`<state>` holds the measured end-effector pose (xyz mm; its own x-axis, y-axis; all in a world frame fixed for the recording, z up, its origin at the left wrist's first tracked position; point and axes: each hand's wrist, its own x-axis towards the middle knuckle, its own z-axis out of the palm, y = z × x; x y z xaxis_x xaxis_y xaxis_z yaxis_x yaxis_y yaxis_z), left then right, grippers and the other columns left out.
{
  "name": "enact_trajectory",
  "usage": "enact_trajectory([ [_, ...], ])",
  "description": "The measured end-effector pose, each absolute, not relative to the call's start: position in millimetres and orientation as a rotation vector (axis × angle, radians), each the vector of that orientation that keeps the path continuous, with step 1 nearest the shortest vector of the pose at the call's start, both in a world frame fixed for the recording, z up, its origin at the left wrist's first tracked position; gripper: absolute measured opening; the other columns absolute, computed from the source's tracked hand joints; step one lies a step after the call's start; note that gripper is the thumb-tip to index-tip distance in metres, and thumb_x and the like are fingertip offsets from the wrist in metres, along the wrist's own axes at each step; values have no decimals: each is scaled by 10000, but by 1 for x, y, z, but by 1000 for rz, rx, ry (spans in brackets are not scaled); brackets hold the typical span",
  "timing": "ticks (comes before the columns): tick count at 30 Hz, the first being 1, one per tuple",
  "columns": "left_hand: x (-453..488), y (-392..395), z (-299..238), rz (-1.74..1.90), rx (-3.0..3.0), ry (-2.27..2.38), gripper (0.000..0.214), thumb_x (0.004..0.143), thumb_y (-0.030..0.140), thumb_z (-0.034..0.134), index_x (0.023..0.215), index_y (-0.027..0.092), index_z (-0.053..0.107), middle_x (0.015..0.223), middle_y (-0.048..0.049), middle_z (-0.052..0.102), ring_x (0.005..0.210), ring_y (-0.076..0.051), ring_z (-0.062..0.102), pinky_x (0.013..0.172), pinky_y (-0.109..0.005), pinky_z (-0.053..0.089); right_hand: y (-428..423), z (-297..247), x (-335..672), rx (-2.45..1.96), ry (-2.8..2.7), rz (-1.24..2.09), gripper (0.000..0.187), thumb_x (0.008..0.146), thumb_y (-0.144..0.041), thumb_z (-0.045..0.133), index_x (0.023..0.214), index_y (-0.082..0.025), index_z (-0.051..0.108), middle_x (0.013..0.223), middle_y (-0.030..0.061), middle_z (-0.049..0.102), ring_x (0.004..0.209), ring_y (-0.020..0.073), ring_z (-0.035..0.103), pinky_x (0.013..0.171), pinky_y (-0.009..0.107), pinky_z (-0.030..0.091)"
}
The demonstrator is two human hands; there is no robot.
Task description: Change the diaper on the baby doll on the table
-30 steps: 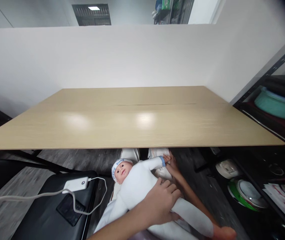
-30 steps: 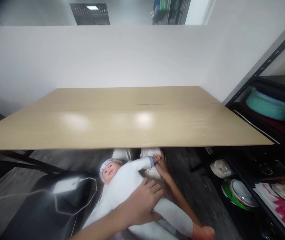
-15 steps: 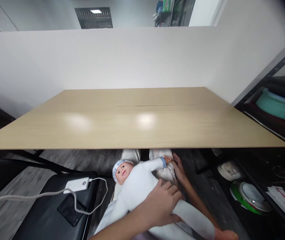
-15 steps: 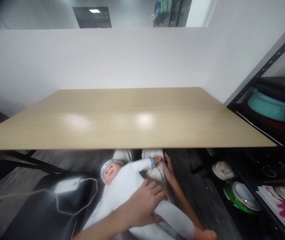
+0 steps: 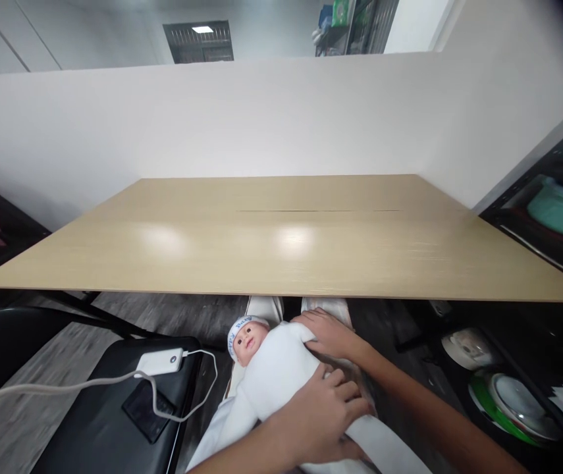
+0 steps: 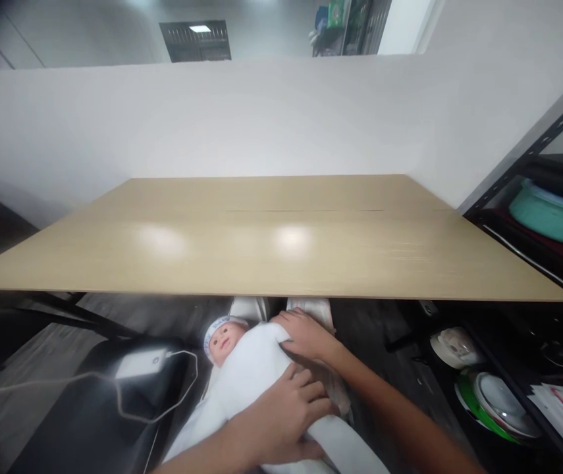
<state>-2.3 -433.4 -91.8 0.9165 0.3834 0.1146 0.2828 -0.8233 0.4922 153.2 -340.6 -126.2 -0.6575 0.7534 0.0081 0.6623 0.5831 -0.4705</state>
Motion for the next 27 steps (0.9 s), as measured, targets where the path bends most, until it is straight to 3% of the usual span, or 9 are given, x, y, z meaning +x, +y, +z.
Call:
enact_trajectory([
  [4, -30, -438, -86, 576, 2408, 491, 496, 1016, 571, 552, 1393, 249, 549, 1336, -80, 667, 1260, -236, 570, 1140, -384, 387, -335, -108, 123, -1122, -2716, 550, 289, 912, -199, 583, 1198, -189, 622, 1148, 96, 681, 1059, 262, 614, 968, 403, 483],
  [8, -97, -459, -126, 1269, 2259, 544, 340, 1067, 524, 370, 1065, 311, 635, 812, -17, 681, 813, -204, 645, 894, -405, 513, -350, -81, 119, -1069, -2599, 585, 358, 934, -230, 563, 1290, -202, 585, 1191, 102, 665, 1094, 279, 611, 989, 425, 484],
  [10, -134, -473, -151, 1408, 2240, 779, 253, 1019, 520, 465, 935, 317, 590, 684, 9, 570, 678, -205, 580, 789, -420, 520, -362, -71, 125, -1068, -2413, 686, 426, 898, -190, 551, 1322, -233, 568, 1222, 89, 669, 1115, 274, 624, 982, 414, 499],
  [12, -160, -480, -165, 1500, 2094, 1215, 224, 918, 450, 637, 1080, 326, 546, 937, -39, 622, 881, -271, 636, 822, -480, 547, -374, -65, 132, -1092, -2157, 788, 515, 811, -126, 527, 1304, -265, 574, 1223, 66, 687, 1105, 262, 650, 953, 388, 522],
  [14, -170, -476, -162, 1382, 1978, 1486, 528, 845, 400, 725, 1282, 313, 442, 1250, -121, 565, 1152, -348, 618, 900, -551, 559, -381, -62, 138, -1136, -1905, 836, 564, 731, -114, 511, 1262, -285, 596, 1211, 52, 709, 1093, 264, 670, 928, 377, 538],
  [16, -168, -456, -143, 1126, 1948, 1504, 684, 851, 396, 731, 1391, 279, 327, 1369, -171, 498, 1270, -369, 590, 972, -568, 550, -382, -58, 140, -1187, -1704, 835, 541, 717, -147, 516, 1228, -293, 617, 1195, 48, 724, 1089, 273, 677, 918, 380, 545],
  [19, -157, -405, -97, 898, 1850, 1368, 698, 917, 397, 678, 1426, 250, 223, 1388, -173, 524, 1270, -319, 616, 1040, -505, 525, -368, -49, 144, -1231, -1491, 787, 437, 782, -224, 538, 1209, -273, 623, 1177, 55, 726, 1097, 272, 670, 918, 377, 547],
  [22, -148, -347, -52, 781, 1924, 1311, 649, 916, 415, 686, 1410, 256, 297, 1445, -142, 529, 1288, -302, 595, 1076, -459, 490, -341, -37, 159, -1322, -1465, 650, 373, 821, -269, 549, 1187, -258, 623, 1162, 63, 724, 1082, 272, 664, 910, 383, 544],
  [27, -138, -271, -16, 553, 2024, 1132, 762, 806, 370, 749, 1433, 242, 335, 1338, -114, 621, 1148, -279, 648, 957, -397, 533, -295, -37, 205, -1552, -1772, 335, 360, 831, -253, 545, 1183, -253, 620, 1148, 81, 729, 1017, 302, 670, 862, 405, 516],
])
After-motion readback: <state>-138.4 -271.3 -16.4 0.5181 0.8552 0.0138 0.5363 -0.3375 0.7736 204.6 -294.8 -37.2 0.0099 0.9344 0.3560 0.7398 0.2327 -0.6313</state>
